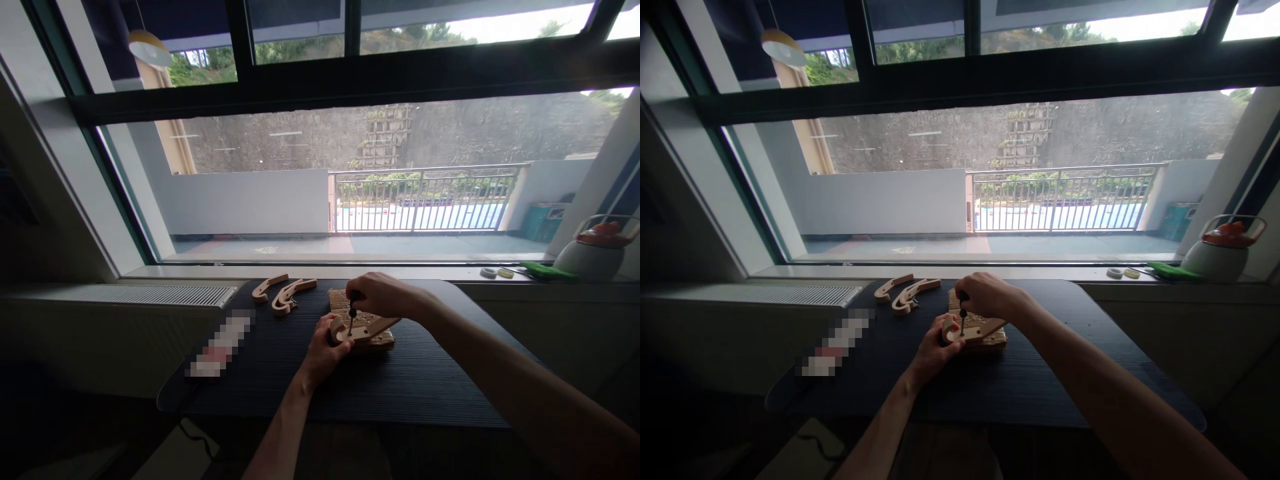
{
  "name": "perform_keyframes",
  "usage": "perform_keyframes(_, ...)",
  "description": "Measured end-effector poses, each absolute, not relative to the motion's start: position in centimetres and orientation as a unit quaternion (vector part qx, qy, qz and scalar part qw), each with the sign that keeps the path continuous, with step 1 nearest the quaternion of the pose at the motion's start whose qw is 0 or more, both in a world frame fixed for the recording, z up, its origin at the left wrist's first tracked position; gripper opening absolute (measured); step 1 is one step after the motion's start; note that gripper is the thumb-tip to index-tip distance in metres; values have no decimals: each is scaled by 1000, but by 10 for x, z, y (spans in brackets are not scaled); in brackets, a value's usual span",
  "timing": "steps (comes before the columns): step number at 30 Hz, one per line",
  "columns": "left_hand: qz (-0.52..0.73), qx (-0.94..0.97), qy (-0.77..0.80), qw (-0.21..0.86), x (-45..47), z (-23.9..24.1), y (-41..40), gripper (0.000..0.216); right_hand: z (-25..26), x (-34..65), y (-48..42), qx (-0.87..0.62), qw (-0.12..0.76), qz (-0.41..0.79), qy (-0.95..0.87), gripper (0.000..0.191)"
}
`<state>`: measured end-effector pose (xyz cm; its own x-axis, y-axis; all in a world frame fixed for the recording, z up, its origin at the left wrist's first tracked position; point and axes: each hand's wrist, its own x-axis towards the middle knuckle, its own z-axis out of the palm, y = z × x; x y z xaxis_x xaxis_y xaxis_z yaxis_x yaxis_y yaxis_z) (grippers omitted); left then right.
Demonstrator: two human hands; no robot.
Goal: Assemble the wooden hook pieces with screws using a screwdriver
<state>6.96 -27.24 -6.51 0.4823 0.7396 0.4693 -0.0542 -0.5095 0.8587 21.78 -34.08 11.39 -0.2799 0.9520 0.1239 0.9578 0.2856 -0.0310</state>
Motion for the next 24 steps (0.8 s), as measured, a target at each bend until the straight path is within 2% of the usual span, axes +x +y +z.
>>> perform_keyframes(8,452,734,233,450,70,-66,-271,25,116,215,-342,-617,40,-28,-785,17)
perform_keyframes(16,443,743,240,441,70,-64,-273,24,126,205,-341,-600,-24,-41,-798,25)
perform_keyframes(24,452,733,237,450,69,-64,-273,24,129,198,-342,-593,-53,-24,-803,23)
